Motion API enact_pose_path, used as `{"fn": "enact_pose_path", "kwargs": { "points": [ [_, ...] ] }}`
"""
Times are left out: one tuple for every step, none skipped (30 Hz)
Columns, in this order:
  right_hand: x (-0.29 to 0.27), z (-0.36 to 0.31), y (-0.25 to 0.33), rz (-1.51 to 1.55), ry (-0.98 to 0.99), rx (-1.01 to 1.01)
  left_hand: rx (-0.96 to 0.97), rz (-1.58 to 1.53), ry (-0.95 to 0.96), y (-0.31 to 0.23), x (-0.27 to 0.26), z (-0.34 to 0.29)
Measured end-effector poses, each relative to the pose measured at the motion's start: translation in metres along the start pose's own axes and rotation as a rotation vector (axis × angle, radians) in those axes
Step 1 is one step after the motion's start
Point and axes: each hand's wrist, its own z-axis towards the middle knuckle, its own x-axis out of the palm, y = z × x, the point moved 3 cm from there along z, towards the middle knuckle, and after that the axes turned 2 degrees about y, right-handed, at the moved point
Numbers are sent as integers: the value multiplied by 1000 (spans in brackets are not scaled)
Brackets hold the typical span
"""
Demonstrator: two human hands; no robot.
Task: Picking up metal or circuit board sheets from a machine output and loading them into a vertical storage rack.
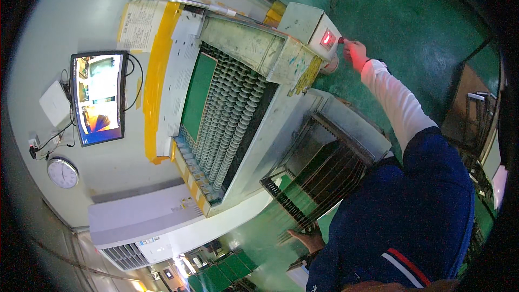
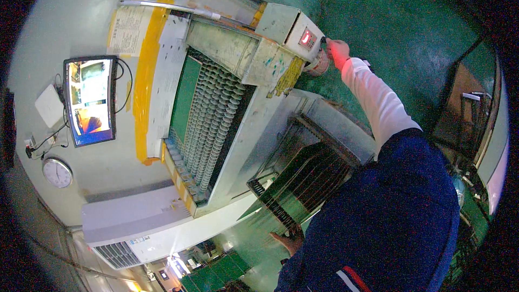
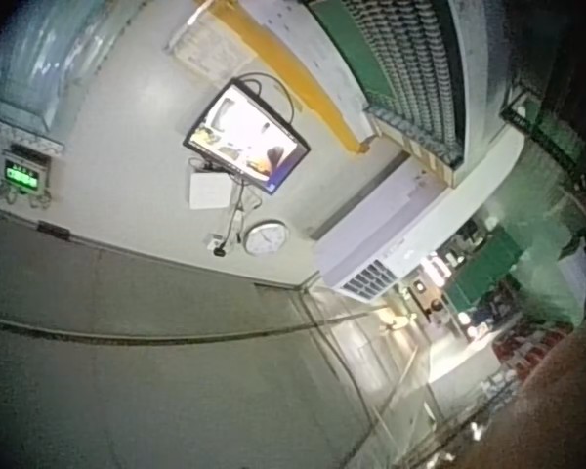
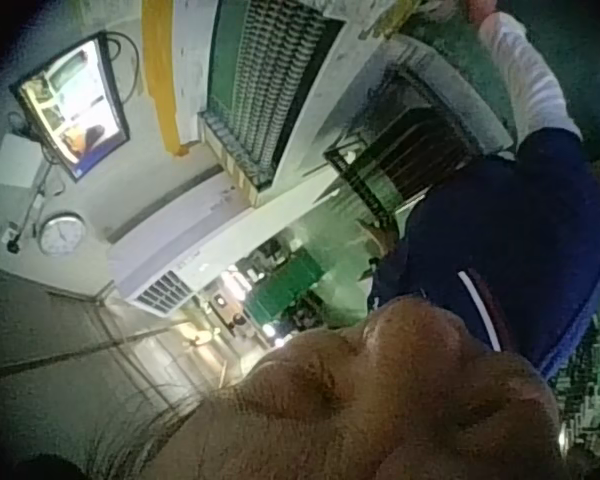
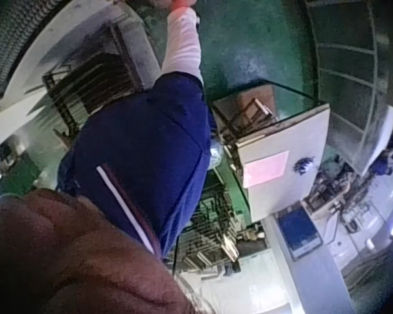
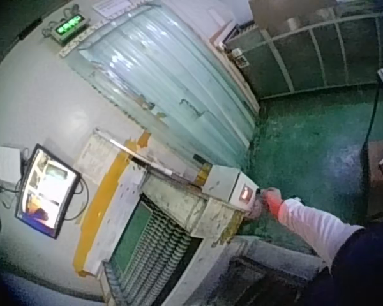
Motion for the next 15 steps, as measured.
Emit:
{"fn": "enact_pose_path", "kwargs": {
  "points": [
    [8,-2,4,-53,-54,2,-50,-166,-20,-4,1,-1],
    [9,-1,7,-105,-109,-2,-49,-166,-20,-2,-1,-1],
    [6,4,5,-104,-109,-2,-42,-170,6,1,-3,0],
    [6,7,6,-117,-66,15,-34,-174,32,3,-4,1],
    [6,12,4,-130,-25,30,-34,-174,34,2,-2,0],
    [4,16,3,-129,-26,29,15,-91,13,-1,0,-1],
    [1,20,2,-106,-20,15,65,-8,-7,-4,1,-2],
    [1,22,1,-84,-12,3,65,-7,-7,-9,5,-5],
    [0,23,0,-83,-14,3,119,108,-40,-17,8,-8],
    [-1,25,-1,-80,-15,17,172,223,-73,-22,10,-9],
    [2,25,-3,-76,-10,34,174,223,-77,-17,5,-7],
    [9,19,-2,-75,-6,38,169,216,-58,-8,0,-3],
    [16,12,-2,-92,-31,24,165,209,-39,1,-6,0],
    [14,13,-1,-108,-64,3,167,210,-35,1,-6,1],
    [12,14,0,-106,-67,1,51,-33,-15,4,-7,2]
  ]
}}
